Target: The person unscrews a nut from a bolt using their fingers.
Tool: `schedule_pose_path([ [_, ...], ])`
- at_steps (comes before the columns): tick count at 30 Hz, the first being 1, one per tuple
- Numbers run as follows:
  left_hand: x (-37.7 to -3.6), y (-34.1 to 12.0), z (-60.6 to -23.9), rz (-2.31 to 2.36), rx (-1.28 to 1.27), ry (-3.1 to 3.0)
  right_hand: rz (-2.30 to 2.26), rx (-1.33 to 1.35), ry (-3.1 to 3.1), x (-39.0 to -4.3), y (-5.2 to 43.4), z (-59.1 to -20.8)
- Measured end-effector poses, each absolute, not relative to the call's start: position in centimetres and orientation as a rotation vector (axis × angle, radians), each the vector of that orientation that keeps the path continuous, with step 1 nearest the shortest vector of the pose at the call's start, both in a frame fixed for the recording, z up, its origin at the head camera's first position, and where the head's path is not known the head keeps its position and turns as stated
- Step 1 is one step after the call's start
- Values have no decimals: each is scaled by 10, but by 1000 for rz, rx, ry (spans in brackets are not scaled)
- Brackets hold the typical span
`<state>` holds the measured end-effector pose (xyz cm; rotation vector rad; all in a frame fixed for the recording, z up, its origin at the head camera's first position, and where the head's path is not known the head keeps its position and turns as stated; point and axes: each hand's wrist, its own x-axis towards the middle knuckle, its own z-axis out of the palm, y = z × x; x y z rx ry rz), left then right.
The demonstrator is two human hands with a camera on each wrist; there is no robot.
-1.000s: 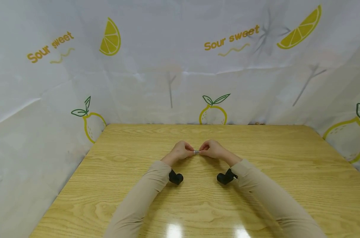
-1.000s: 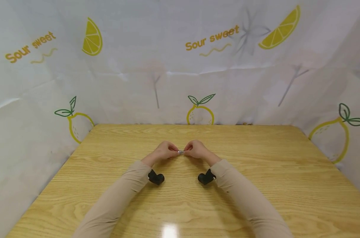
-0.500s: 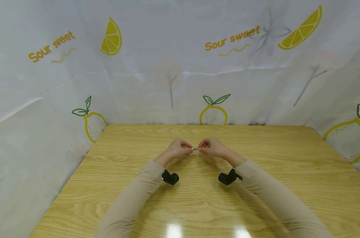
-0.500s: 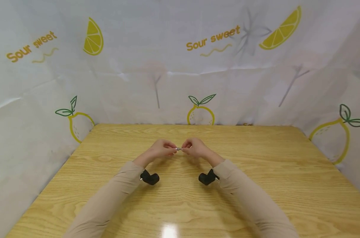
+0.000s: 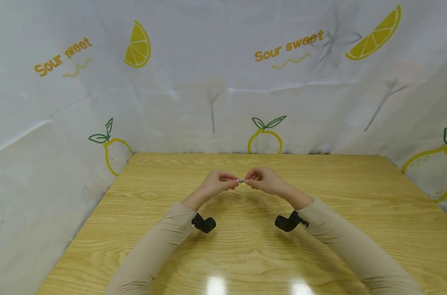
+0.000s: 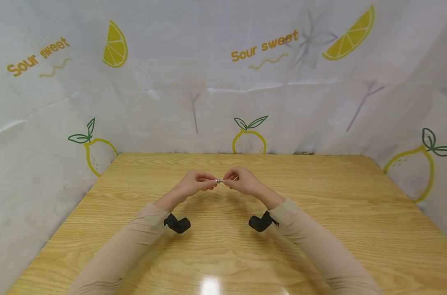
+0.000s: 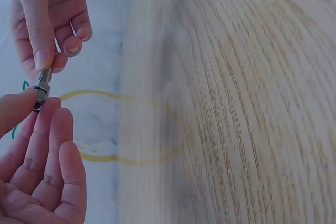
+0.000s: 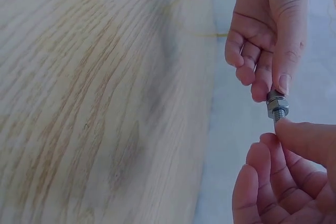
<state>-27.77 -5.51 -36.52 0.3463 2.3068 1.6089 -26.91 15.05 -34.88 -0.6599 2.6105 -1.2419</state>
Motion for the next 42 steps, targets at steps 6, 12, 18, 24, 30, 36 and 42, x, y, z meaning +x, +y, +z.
schedule_pose_path([
  [6, -270, -56, -361, 1647, 364, 2316, -1252, -685, 2620, -261, 151, -341],
  [12, -260, -56, -358, 1689, 405, 2323, -1275, -705, 2615, -253, 152, -335],
  [18, -252, -56, -357, 1706, 412, 2319, -1307, -713, 2592, -247, 152, -334],
  [24, -249, -57, -358, 1722, 449, 2333, -1335, -716, 2548, -244, 147, -337],
  [30, -247, -57, -359, 1714, 493, 2338, -1342, -731, 2545, -242, 145, -342],
  [36, -246, -56, -359, 1713, 503, 2334, -1355, -732, 2550, -241, 144, -342],
  [42, -245, -55, -360, 1728, 505, 2318, -1370, -747, 2565, -240, 144, -343],
])
